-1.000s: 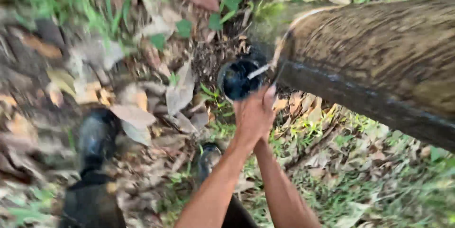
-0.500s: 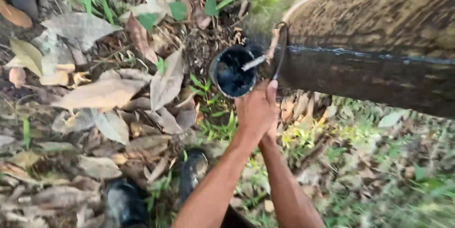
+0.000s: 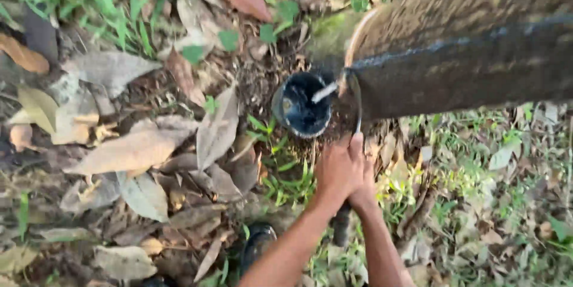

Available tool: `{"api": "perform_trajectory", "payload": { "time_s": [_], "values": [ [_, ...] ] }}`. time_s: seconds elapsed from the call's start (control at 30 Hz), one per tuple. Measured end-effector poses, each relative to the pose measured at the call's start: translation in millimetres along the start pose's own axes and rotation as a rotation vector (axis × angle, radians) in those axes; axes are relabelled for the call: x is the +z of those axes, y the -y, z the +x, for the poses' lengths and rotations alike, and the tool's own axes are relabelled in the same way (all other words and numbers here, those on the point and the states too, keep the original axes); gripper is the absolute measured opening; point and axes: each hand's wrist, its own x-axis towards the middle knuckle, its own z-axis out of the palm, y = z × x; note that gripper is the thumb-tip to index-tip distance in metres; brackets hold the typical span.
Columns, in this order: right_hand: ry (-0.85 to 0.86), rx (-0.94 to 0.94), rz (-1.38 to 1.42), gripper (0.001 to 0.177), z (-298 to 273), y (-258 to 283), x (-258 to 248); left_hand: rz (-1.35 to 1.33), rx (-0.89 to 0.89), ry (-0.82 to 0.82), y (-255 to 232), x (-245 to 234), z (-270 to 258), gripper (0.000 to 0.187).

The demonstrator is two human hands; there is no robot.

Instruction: Tapping a rubber tree to harvest latex.

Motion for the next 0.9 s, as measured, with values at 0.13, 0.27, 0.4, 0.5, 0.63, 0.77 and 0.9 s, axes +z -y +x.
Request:
{"api": "perform_trajectory", "payload": {
  "time_s": [0.13, 0.27, 0.4, 0.5, 0.63, 0.77, 0.9],
  "values": [
    [0.215, 0.735, 0.507, 0.035, 28.8, 13.2, -12.1, 0.069, -0.013, 0.025, -8.4, -13.6, 5.0, 0.046],
    [0.187, 0.861, 0.342, 0.036, 61.8, 42.1, -18.1, 0.079, -0.041, 0.058, -12.6, -17.1, 20.9, 0.047],
    [0.075, 0.788, 0.529, 0.042, 54.5, 30.7, -11.3, 0.066, 0.011, 0.009, -6.7, -11.0, 23.1, 0.046],
    [0.073, 0.587, 0.556, 0.037, 39.9, 21.4, -7.6, 0.061, 0.064, -0.038, 3.5, -7.5, 17.5, 0.046],
    [0.098, 0.542, 0.449, 0.042, 51.6, 14.8, -10.5, -0.031, 0.113, -0.033, -1.3, -2.7, 20.6, 0.046],
    [0.16, 0.659, 0.44, 0.036, 35.9, 8.6, -3.8, 0.162, 0.063, -0.021, 16.4, 8.1, 15.5, 0.054],
    [0.267, 0.404, 0.18, 0.038, 34.3, -25.7, 17.6, 0.018, 0.089, -0.057, 12.3, 9.2, 15.4, 0.045]
  ]
}}
